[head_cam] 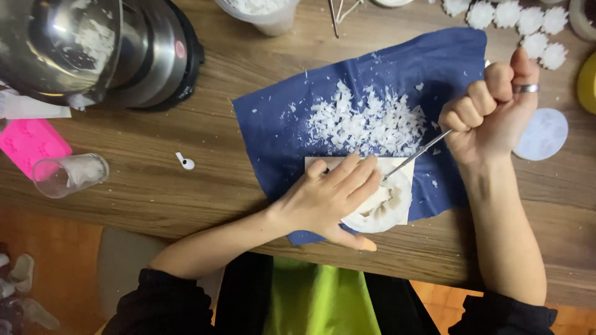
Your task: Scraping excess wax flakes from a mold and a work surface using a metal tool.
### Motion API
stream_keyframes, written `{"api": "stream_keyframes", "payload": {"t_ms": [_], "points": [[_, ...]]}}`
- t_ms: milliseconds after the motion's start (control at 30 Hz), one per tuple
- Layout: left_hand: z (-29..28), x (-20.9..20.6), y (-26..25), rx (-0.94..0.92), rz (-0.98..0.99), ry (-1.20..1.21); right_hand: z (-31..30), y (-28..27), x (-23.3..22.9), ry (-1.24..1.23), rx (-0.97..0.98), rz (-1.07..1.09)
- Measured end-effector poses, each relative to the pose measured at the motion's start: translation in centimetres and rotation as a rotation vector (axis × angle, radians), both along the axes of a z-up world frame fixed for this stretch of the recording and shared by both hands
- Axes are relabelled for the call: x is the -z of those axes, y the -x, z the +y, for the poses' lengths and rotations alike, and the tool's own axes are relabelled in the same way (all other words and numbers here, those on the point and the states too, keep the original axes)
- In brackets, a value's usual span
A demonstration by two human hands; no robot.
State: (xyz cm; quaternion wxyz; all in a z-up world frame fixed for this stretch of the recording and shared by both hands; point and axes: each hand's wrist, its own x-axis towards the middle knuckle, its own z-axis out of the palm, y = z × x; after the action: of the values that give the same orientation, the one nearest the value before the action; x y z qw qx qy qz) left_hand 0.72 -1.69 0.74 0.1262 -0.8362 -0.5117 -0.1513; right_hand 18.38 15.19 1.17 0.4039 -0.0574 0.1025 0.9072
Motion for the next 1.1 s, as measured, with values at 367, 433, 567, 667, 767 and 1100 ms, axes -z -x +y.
{"api": "stream_keyframes", "payload": {"t_ms": [367,433,567,667,767,1100], "points": [[-1.0,0.7,0.2,0.273,-0.392,-0.401,-0.4,0.7,-0.6,0.039,0.044,-0.028],[-1.1,1.0,0.1,0.292,-0.42,-0.423,-0.2,0.2,0.1,-0.003,0.015,-0.048],[-1.3,0.7,0.4,0.31,-0.478,-0.399,0.0,-0.3,0.9,-0.071,-0.042,-0.058],[-1.4,0.4,0.7,0.357,-0.523,-0.373,-0.1,-0.3,1.0,-0.057,-0.012,-0.066],[-1.6,0.5,0.8,0.392,-0.498,-0.357,-0.3,-0.5,1.1,-0.05,-0.009,-0.061],[-1.5,0.6,0.7,0.396,-0.523,-0.378,-0.3,-0.1,0.7,-0.052,-0.032,-0.041]]}}
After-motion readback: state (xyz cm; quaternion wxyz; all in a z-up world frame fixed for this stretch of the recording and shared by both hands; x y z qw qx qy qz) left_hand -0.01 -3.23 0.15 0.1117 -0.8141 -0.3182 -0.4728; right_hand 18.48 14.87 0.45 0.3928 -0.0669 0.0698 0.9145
